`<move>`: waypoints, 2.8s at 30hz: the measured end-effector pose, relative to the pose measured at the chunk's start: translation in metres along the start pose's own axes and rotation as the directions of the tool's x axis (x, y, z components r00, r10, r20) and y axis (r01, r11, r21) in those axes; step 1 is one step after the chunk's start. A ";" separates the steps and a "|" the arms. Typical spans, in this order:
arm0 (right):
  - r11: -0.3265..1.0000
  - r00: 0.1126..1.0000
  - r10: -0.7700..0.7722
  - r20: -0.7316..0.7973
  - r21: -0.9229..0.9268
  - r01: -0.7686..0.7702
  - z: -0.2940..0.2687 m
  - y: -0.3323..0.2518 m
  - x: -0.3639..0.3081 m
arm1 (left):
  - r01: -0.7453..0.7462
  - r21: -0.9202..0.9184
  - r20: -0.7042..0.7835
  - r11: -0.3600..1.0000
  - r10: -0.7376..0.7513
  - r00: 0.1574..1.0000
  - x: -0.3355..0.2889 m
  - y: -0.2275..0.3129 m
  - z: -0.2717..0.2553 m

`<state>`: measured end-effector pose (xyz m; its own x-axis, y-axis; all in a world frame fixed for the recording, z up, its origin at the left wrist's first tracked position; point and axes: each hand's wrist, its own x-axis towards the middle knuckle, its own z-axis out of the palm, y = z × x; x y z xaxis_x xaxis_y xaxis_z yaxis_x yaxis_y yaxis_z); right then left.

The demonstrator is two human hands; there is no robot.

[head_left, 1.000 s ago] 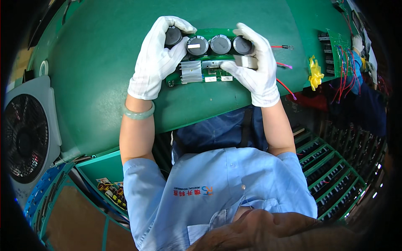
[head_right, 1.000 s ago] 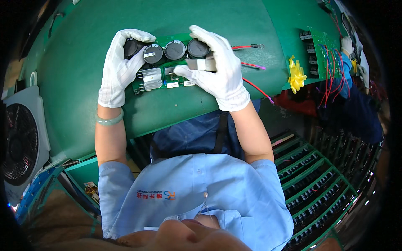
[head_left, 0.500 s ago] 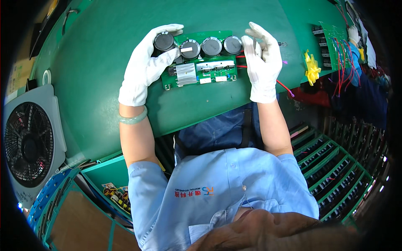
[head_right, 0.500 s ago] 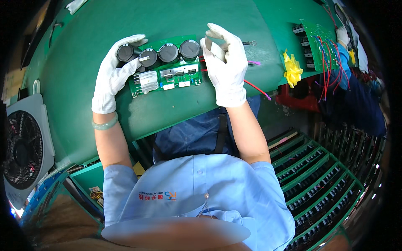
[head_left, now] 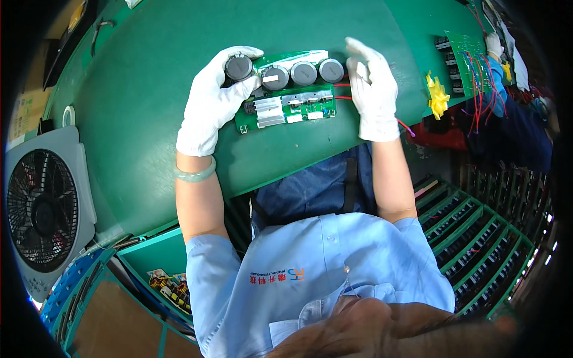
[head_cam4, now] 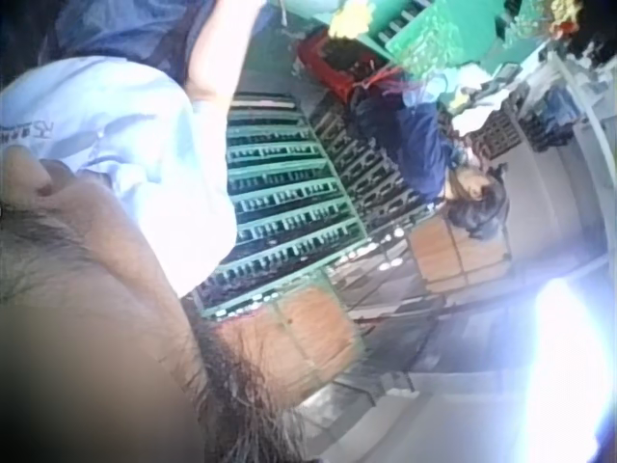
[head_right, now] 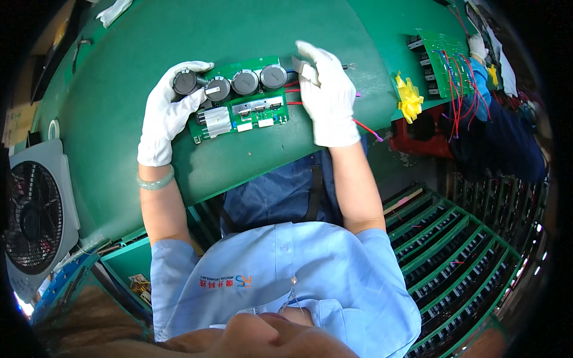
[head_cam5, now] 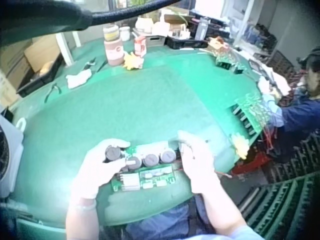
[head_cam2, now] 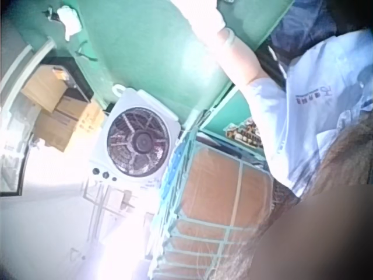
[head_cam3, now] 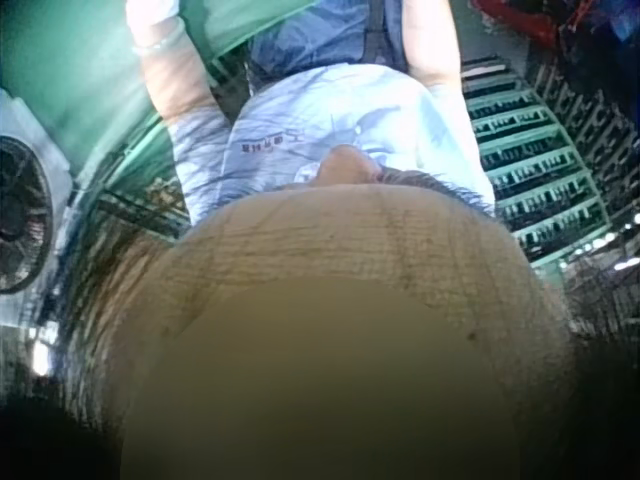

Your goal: The person assembles electronic circuit boards by hand, attaching cylindrical capacitors and connecting red and blue wires to the board. They handle multiple boards, flipping them over to inspect connections and placing finished units into a green storage rack. The person also retrieves a larger component from a drawer to attach to a board.

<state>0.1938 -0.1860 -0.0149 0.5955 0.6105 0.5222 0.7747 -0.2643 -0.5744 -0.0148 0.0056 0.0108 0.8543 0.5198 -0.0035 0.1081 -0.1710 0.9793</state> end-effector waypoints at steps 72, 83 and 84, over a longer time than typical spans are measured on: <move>0.698 0.903 0.358 0.237 0.574 -0.427 -0.081 -0.045 -0.004 | -0.148 0.031 -0.130 0.988 0.151 0.980 -0.003 0.005 0.052; 0.566 0.829 0.468 0.307 0.616 -0.548 -0.062 -0.031 -0.015 | -0.333 0.159 -0.120 0.929 0.353 0.928 -0.004 0.015 0.039; 0.544 0.793 0.509 0.335 0.589 -0.598 -0.059 -0.030 -0.016 | -0.262 0.199 -0.108 0.944 0.286 0.952 0.000 0.010 0.041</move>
<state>0.1734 -0.2318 0.0311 0.7950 0.6000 -0.0893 -0.0597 -0.0690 -0.9958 0.0068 -0.0309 0.0122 0.7896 0.5359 0.2989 -0.0203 -0.4640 0.8856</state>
